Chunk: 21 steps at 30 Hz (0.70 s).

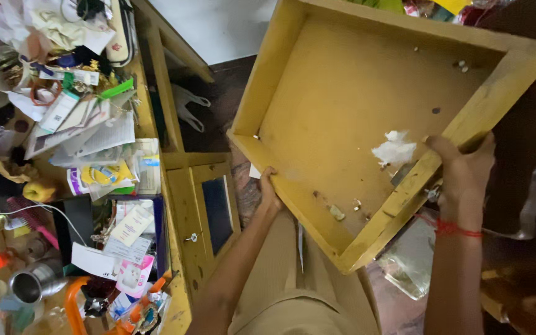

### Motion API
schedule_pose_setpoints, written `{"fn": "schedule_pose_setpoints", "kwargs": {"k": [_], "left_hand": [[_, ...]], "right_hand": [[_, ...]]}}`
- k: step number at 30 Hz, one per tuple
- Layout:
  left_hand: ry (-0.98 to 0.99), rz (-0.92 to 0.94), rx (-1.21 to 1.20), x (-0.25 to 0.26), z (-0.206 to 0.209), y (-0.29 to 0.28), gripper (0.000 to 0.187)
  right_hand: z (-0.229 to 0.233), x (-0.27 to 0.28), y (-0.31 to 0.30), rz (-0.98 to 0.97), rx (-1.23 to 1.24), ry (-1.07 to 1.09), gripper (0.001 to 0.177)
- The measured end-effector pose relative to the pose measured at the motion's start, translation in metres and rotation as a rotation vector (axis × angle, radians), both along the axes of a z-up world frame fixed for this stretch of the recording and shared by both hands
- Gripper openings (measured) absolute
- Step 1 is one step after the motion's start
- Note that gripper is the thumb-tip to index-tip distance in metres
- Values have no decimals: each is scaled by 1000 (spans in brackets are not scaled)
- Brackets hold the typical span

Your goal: The person is sitting on the floor and organizing a wooden drawer. They pick up small beads and a beaded bracelet from a paper sheet inside the drawer, then lift the paper and the drawer itself to inspect the contents.

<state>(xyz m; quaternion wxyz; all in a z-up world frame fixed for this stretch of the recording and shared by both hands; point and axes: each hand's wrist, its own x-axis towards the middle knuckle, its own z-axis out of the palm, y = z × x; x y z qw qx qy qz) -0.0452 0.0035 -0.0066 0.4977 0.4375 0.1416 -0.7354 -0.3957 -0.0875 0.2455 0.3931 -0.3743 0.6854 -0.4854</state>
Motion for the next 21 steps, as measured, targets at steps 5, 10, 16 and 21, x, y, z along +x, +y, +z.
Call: {"fn": "schedule_pose_setpoints", "kwargs": {"k": [5,10,16,21], "left_hand": [[91,22,3,-30,-12,6,68],[-37,-54,79,-55,-14,17,68],[138,-69,148,-76,-19,18,66],[-11,-164,86,-82,-16,12,64]], "right_hand": [[23,6,0,-32,-4,-13,75],[37,3,5,10,3,143,77],[37,-5,4,-32,6,181,85],[21,-12,3,-70,9,246,96]]}}
